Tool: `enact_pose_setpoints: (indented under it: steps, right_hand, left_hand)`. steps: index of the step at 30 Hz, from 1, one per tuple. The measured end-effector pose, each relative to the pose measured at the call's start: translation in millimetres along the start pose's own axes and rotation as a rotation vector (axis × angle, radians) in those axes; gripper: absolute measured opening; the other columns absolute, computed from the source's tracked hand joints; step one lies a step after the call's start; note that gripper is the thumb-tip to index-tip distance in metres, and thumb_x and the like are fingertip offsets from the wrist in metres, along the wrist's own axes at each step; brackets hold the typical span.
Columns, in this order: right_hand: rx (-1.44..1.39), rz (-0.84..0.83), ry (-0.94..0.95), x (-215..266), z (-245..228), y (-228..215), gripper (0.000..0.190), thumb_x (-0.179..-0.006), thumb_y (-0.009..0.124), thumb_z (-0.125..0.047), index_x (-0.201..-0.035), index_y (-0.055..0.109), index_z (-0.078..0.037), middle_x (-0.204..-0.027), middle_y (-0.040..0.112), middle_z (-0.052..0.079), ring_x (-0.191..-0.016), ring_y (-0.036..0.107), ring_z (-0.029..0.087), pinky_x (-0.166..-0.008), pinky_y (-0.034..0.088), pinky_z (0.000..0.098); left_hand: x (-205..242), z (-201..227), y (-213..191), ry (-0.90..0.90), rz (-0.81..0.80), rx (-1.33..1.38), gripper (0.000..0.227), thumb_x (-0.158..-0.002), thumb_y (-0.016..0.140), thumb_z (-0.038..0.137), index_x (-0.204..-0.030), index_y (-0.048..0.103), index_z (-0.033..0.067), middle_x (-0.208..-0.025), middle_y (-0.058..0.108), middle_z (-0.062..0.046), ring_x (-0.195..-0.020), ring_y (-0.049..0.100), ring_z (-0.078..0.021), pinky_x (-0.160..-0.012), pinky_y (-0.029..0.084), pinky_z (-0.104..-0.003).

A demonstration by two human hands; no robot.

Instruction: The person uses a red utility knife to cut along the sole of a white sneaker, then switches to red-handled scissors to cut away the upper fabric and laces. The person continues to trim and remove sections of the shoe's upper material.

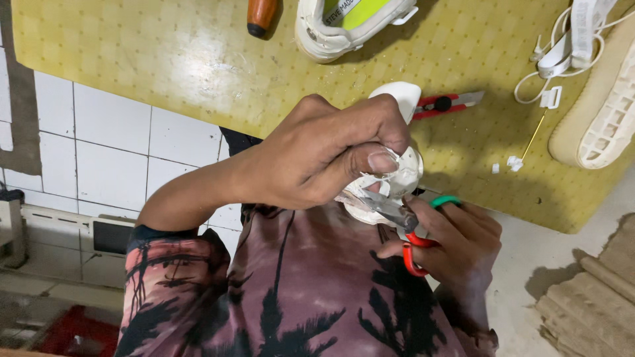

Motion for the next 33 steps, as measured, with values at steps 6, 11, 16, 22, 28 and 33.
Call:
enact_pose_setpoints:
  steps: [6, 11, 16, 22, 28, 33]
  right_hand:
    - [0.076, -0.017, 0.077, 2.4, 11.3, -1.2, 0.069, -0.077, 0.084, -0.063, -0.101, 0.078, 0.001, -0.081, 0.069, 0.002, -0.061, 0.058, 0.021, -0.060, 0.047, 0.0369]
    - [0.099, -0.002, -0.010, 4.3, 10.2, -1.3, 0.063, -0.081, 0.077, -0.066, -0.094, 0.081, -0.004, -0.087, 0.074, 0.000, -0.058, 0.054, 0.018, -0.058, 0.046, 0.0349]
    - [-0.003, -0.027, 0.025, 1.9, 8.8, -0.7, 0.060, -0.078, 0.079, -0.063, -0.087, 0.068, -0.005, -0.096, 0.072, 0.005, -0.065, 0.060, 0.020, -0.062, 0.050, 0.0362]
    - [-0.143, -0.028, 0.099, 11.3, 15.1, 5.2, 0.078, -0.064, 0.091, -0.063, -0.101, 0.075, 0.004, -0.081, 0.069, 0.005, -0.063, 0.060, 0.020, -0.063, 0.048, 0.0343]
    - [-0.261, -0.229, 0.161, 19.6, 24.4, 11.2, 0.081, -0.061, 0.095, -0.056, -0.110, 0.071, 0.004, -0.075, 0.061, 0.006, -0.063, 0.056, 0.022, -0.064, 0.046, 0.0352]
    - [-0.361, -0.295, 0.310, 38.2, 33.2, 19.9, 0.094, -0.042, 0.103, -0.049, -0.119, 0.071, -0.006, -0.080, 0.065, 0.004, -0.065, 0.056, 0.020, -0.064, 0.043, 0.0313]
  left_hand:
    - [-1.2, 4.7, 0.8, 0.052, 0.017, -0.024, 0.021, -0.112, 0.041, 0.020, -0.105, 0.051, 0.0037, -0.087, 0.056, -0.005, -0.062, 0.049, -0.0184, -0.059, 0.040, -0.029]
    - [-3.9, 9.0, 2.3, 0.096, 0.042, -0.024, 0.018, -0.112, 0.042, 0.015, -0.104, 0.053, 0.0027, -0.085, 0.059, -0.004, -0.059, 0.054, -0.0153, -0.052, 0.042, -0.028]
    - [-6.2, 12.3, 3.8, 0.070, 0.013, -0.032, 0.023, -0.112, 0.040, 0.020, -0.103, 0.054, 0.0044, -0.081, 0.057, -0.002, -0.057, 0.047, -0.0154, -0.054, 0.037, -0.028]
    - [-6.7, 18.0, 8.6, 0.113, 0.016, -0.032, 0.026, -0.113, 0.037, 0.020, -0.103, 0.054, 0.0034, -0.081, 0.058, -0.003, -0.051, 0.043, -0.0141, -0.047, 0.031, -0.027]
    - [-6.9, 20.8, 9.1, 0.127, 0.033, -0.065, 0.029, -0.113, 0.035, 0.023, -0.101, 0.054, 0.0041, -0.075, 0.049, -0.002, -0.050, 0.036, -0.0140, -0.046, 0.028, -0.028]
    - [-7.1, 26.1, 8.6, 0.157, 0.050, -0.081, 0.031, -0.113, 0.034, 0.023, -0.100, 0.054, 0.0028, -0.073, 0.045, -0.002, -0.049, 0.034, -0.0133, -0.043, 0.026, -0.028]
Point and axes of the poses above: each hand's wrist, its own x-axis away from the middle knuckle, its own y-axis out of the palm, z = x × y, the point moved 9 cm from there along -x, towards the middle knuckle
